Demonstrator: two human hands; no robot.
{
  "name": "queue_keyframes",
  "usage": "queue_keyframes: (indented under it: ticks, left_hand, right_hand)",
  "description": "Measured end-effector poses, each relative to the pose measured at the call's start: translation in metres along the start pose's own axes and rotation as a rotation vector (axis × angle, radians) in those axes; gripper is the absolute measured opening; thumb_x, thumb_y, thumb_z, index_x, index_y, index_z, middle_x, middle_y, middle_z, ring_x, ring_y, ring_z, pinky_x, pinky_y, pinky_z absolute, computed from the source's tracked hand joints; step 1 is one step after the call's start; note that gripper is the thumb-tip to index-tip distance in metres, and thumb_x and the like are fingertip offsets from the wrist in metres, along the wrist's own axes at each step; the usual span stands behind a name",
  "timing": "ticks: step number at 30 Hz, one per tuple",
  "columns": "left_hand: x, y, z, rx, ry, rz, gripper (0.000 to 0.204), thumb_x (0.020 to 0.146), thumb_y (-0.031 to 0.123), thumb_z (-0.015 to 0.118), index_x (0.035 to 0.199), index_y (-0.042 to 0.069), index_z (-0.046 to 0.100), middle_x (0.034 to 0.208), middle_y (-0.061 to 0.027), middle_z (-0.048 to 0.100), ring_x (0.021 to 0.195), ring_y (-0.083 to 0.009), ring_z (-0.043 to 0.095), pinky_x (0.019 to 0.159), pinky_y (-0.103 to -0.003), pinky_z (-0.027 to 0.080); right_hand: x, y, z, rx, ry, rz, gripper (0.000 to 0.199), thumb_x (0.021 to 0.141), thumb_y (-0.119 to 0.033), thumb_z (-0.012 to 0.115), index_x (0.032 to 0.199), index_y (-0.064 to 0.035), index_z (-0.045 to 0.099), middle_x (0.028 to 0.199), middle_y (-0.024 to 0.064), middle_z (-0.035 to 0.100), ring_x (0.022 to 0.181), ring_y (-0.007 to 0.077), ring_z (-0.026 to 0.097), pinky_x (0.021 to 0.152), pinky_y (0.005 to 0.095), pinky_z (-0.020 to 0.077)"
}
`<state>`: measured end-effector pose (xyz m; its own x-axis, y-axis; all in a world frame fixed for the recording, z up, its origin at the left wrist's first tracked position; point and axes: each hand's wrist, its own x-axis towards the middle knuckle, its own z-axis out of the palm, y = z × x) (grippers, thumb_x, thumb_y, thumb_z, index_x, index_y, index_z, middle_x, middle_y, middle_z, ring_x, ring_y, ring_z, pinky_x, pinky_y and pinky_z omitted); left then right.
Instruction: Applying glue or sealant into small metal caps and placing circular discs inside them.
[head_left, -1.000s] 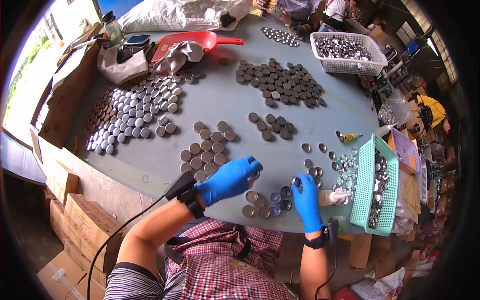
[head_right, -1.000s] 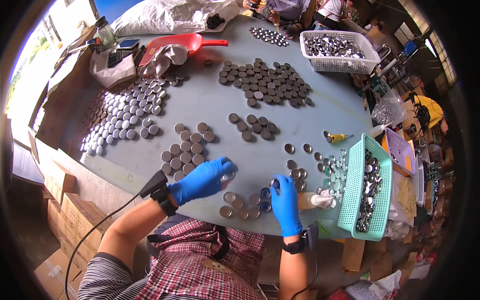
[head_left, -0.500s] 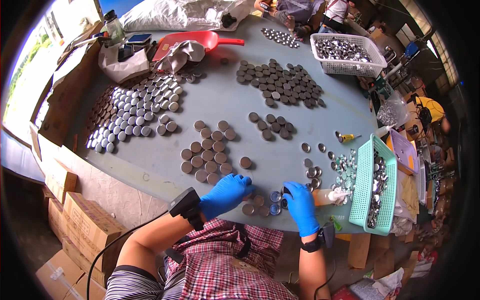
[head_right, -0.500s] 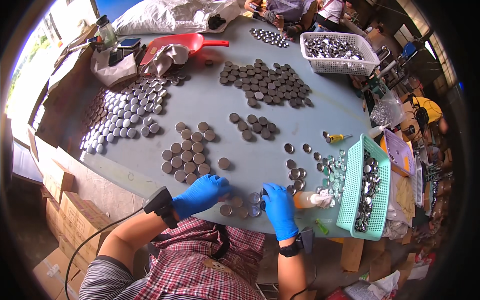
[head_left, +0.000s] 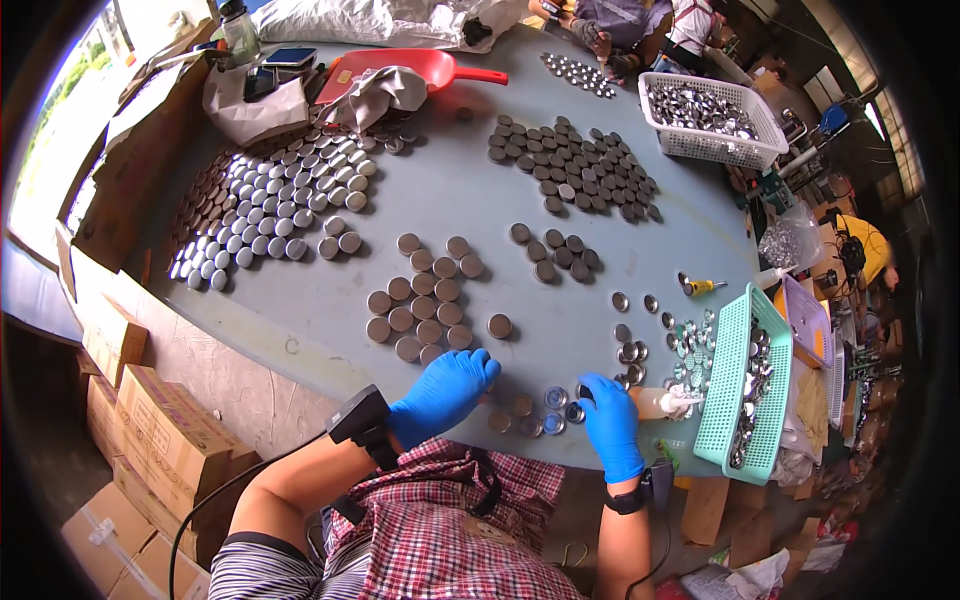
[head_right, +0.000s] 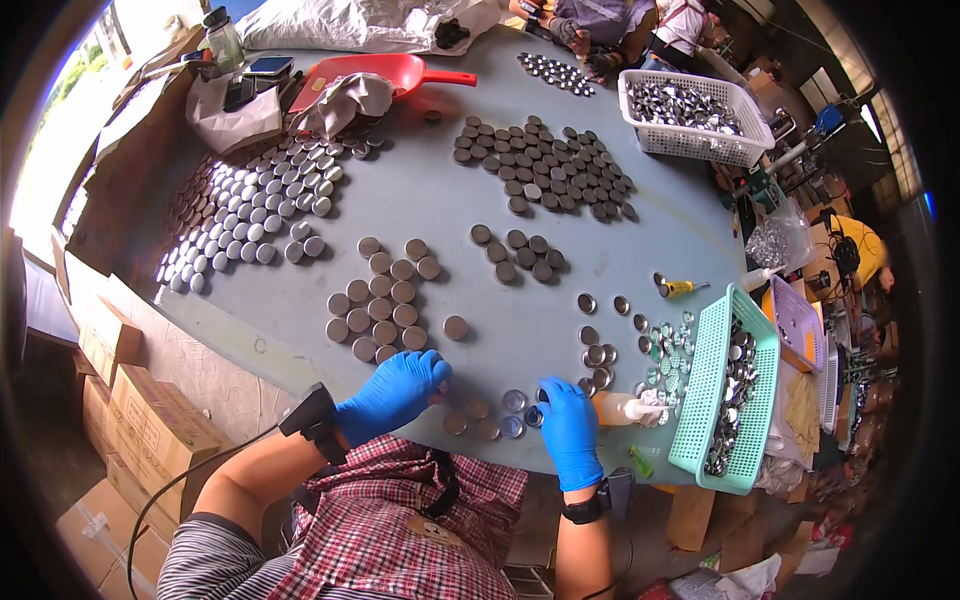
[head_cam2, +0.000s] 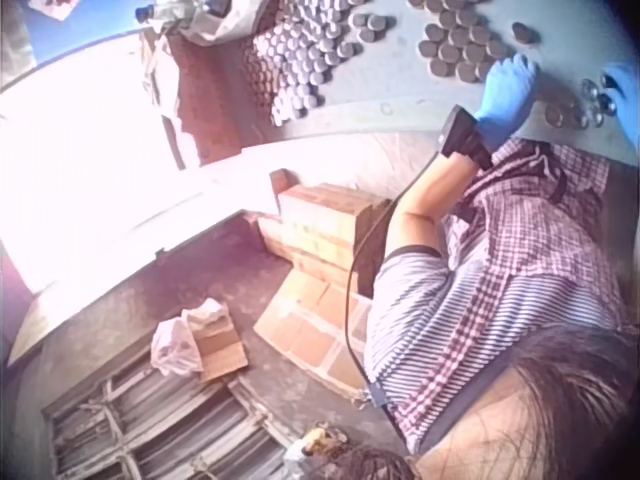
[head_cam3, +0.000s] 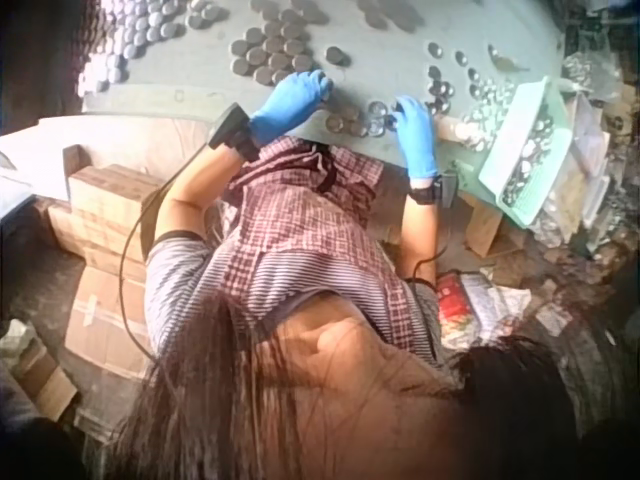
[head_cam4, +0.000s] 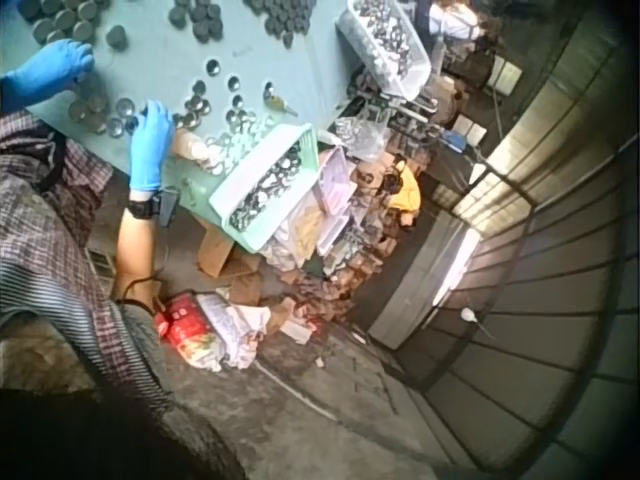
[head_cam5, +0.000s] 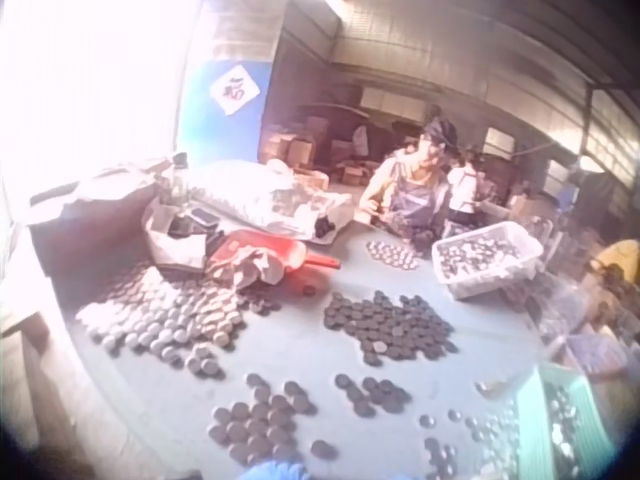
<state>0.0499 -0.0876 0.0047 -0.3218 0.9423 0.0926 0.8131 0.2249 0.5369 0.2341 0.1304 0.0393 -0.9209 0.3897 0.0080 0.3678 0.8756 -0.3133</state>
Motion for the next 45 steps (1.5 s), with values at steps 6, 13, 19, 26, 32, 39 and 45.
queue_keyframes:
  ticks: [6,13,19,26,32,39,45]
  left_hand:
    - [-0.006,0.001,-0.001,-0.029,0.02,-0.041,0.026,0.078,0.015,0.072,0.1,0.008,0.059,0.095,-0.0104,0.057,0.088,-0.0315,0.061,0.074,-0.043,0.051]
    - [-0.009,-0.007,0.0,-0.019,0.163,0.001,0.027,0.082,0.015,0.067,0.109,0.011,0.063,0.1,-0.0085,0.058,0.087,-0.0304,0.061,0.073,-0.042,0.05]
    - [-0.028,-0.007,0.008,0.163,0.149,0.095,0.033,0.085,0.015,0.057,0.118,0.011,0.061,0.101,-0.0062,0.055,0.089,-0.0224,0.058,0.078,-0.037,0.046]
    - [-0.053,-0.019,-0.002,0.246,0.13,0.009,0.046,0.081,0.019,0.063,0.126,0.01,0.059,0.11,-0.0063,0.058,0.092,-0.0232,0.058,0.083,-0.037,0.043]
    - [-0.053,-0.029,-0.012,0.208,0.114,-0.069,0.043,0.078,0.017,0.068,0.121,0.01,0.062,0.117,-0.0048,0.056,0.096,-0.0228,0.057,0.083,-0.038,0.044]
    - [0.056,-0.043,-0.047,0.088,0.341,-0.03,0.048,0.076,0.011,0.068,0.123,0.011,0.06,0.116,-0.012,0.057,0.1,-0.0333,0.057,0.084,-0.044,0.047]
    - [0.187,-0.101,-0.041,0.083,0.269,-0.199,0.033,0.089,0.019,0.063,0.118,0.006,0.061,0.11,-0.0189,0.061,0.094,-0.0401,0.061,0.082,-0.047,0.051]
  right_hand:
    - [0.004,-0.004,0.0,-0.011,0.032,0.048,0.026,0.078,-0.008,0.071,0.102,-0.0055,0.062,0.096,0.0122,0.062,0.092,0.0341,0.06,0.078,0.0433,0.0504]
    - [0.032,-0.024,0.019,0.263,0.132,0.112,0.019,0.08,-0.007,0.072,0.092,-0.0044,0.058,0.088,0.0127,0.057,0.085,0.0335,0.057,0.072,0.0434,0.0476]
    - [0.07,-0.056,0.059,0.113,0.471,0.006,0.017,0.082,-0.008,0.072,0.088,-0.0055,0.056,0.089,0.0119,0.057,0.083,0.0326,0.057,0.071,0.0434,0.0476]
    - [0.087,-0.095,0.084,0.283,0.347,-0.092,0.015,0.087,-0.009,0.066,0.1,-0.0031,0.064,0.109,0.0131,0.061,0.101,0.0335,0.061,0.085,0.0425,0.051]
    - [0.137,-0.088,0.073,0.33,0.343,-0.094,0.014,0.091,-0.014,0.063,0.101,-0.003,0.064,0.11,0.0144,0.062,0.094,0.035,0.063,0.079,0.0428,0.0527]
    - [0.168,-0.021,0.057,0.127,0.283,0.161,0.027,0.087,-0.022,0.071,0.103,-0.0033,0.06,0.103,0.0164,0.059,0.088,0.0366,0.062,0.074,0.0464,0.0507]
    - [0.148,-0.022,0.046,0.561,0.093,0.254,0.031,0.081,-0.015,0.077,0.1,-0.0022,0.056,0.093,0.0129,0.061,0.08,0.0316,0.063,0.069,0.0405,0.0498]
